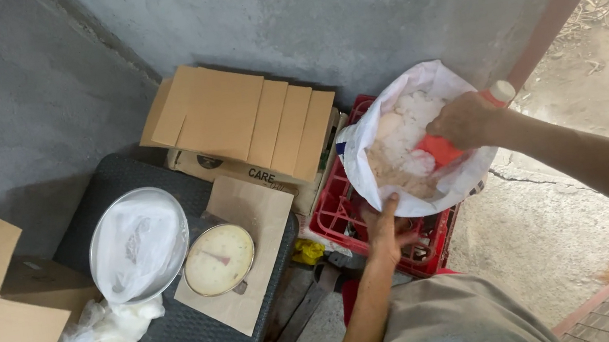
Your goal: Weighing portions of white powder using a scoop and a scale, then packaging them into small plastic bags.
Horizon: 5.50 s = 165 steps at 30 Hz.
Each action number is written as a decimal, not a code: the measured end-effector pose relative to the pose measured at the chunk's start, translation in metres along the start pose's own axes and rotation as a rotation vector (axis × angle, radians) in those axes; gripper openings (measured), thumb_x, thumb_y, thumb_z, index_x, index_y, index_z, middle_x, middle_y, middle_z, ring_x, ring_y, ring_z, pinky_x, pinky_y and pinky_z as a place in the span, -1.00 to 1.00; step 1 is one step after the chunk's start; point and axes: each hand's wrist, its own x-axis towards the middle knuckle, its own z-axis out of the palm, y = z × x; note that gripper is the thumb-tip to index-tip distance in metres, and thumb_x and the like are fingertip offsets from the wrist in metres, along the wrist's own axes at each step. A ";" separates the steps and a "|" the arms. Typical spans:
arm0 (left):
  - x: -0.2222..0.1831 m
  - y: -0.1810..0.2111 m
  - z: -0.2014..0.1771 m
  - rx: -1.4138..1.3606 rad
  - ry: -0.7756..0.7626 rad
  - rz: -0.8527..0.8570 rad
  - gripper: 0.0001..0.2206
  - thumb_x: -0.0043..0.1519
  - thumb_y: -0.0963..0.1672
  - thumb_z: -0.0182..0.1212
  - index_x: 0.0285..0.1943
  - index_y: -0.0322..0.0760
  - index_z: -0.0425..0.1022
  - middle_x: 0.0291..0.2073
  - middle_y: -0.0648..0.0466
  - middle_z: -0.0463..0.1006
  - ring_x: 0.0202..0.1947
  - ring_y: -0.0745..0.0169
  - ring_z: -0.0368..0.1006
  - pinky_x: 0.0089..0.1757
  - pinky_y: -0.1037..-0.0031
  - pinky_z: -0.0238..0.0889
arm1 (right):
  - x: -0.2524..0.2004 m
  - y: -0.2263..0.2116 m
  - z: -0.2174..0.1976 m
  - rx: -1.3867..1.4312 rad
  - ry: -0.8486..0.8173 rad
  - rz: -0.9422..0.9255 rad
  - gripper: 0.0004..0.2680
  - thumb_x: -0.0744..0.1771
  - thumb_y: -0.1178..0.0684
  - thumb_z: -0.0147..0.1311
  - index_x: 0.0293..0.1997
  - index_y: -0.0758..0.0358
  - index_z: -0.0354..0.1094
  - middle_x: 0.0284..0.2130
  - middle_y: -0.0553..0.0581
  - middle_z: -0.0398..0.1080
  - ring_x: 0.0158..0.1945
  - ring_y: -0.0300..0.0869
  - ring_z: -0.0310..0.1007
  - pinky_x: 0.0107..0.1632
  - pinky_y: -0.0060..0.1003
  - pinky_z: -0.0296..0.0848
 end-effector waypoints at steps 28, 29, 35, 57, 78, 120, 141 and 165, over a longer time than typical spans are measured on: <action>0.053 -0.087 0.001 0.149 -0.498 0.135 -0.58 0.30 -0.01 0.03 0.14 -0.40 0.54 -0.08 -0.01 0.60 -0.17 0.20 0.51 -0.24 0.35 0.36 | -0.025 -0.020 -0.028 0.059 -0.082 0.107 -0.80 0.33 -0.02 0.09 0.07 -0.06 0.37 -0.24 0.03 0.51 -0.09 -0.14 0.56 -0.14 -0.14 0.55; 0.042 -0.084 0.000 -0.036 -0.552 0.016 -0.58 0.27 -0.02 0.00 0.16 -0.40 0.46 -0.11 -0.08 0.62 -0.24 0.16 0.58 -0.39 0.31 0.46 | -0.024 -0.024 -0.031 0.075 -0.101 0.087 -0.79 0.32 -0.02 0.11 0.07 -0.07 0.35 -0.26 0.03 0.49 -0.10 -0.14 0.54 -0.15 -0.15 0.55; 0.042 -0.082 -0.004 0.108 -0.494 0.073 -0.51 0.27 0.01 0.05 0.23 -0.46 0.43 -0.06 -0.11 0.57 -0.23 0.16 0.58 -0.27 0.15 0.52 | -0.008 -0.029 -0.005 0.117 -0.049 0.110 -0.79 0.29 0.00 0.14 0.02 -0.03 0.38 -0.27 0.00 0.49 -0.10 -0.16 0.54 -0.14 -0.17 0.55; 0.051 -0.003 -0.020 0.051 -0.207 0.216 0.03 0.00 -0.16 0.20 0.61 -0.27 -0.50 0.49 -0.20 0.06 0.41 -0.07 0.15 0.32 0.33 -0.03 | 0.007 -0.056 0.034 0.326 -0.035 0.166 -0.77 0.30 -0.21 0.14 -0.02 -0.08 0.36 -0.43 -0.08 0.43 -0.39 -0.28 0.41 -0.39 -0.30 0.50; 0.040 0.050 -0.022 0.396 -0.060 0.228 0.13 0.00 0.00 0.45 0.62 -0.24 -0.40 0.55 -0.29 -0.39 0.52 -0.35 -0.23 0.34 0.10 0.01 | 0.048 -0.072 0.051 0.195 0.053 0.249 -0.76 0.40 -0.15 -0.03 0.14 0.06 0.31 -0.48 0.07 0.44 -0.49 -0.20 0.46 -0.45 -0.25 0.53; 0.073 -0.086 -0.006 -0.518 -0.111 -0.075 -0.27 0.14 -0.30 0.03 0.55 -0.04 -0.02 0.19 -0.09 0.41 0.00 0.00 0.49 -0.16 0.31 0.50 | 0.001 0.004 0.006 0.140 -0.158 -0.087 -0.85 0.32 0.01 0.11 -0.03 -0.07 0.38 -0.48 -0.08 0.37 -0.37 -0.27 0.38 -0.29 -0.31 0.43; 0.059 -0.062 -0.009 -0.253 -0.130 0.083 -0.21 0.08 -0.26 0.06 0.60 -0.15 -0.04 0.30 -0.08 0.36 0.21 0.06 0.34 0.20 0.31 0.16 | -0.006 0.006 0.000 0.316 -0.073 -0.053 -0.73 0.25 -0.14 0.26 0.03 -0.16 0.42 -0.40 -0.10 0.48 -0.30 -0.29 0.43 -0.23 -0.25 0.43; 0.049 -0.012 -0.003 0.178 -0.195 0.138 -0.29 0.11 -0.18 0.15 0.53 -0.28 0.06 0.22 -0.13 0.44 0.21 0.01 0.37 0.22 0.32 0.15 | 0.024 -0.086 0.047 0.809 0.172 0.409 -0.68 0.25 -0.20 0.31 0.02 0.03 0.43 -0.41 0.04 0.53 -0.49 -0.17 0.46 -0.42 -0.19 0.46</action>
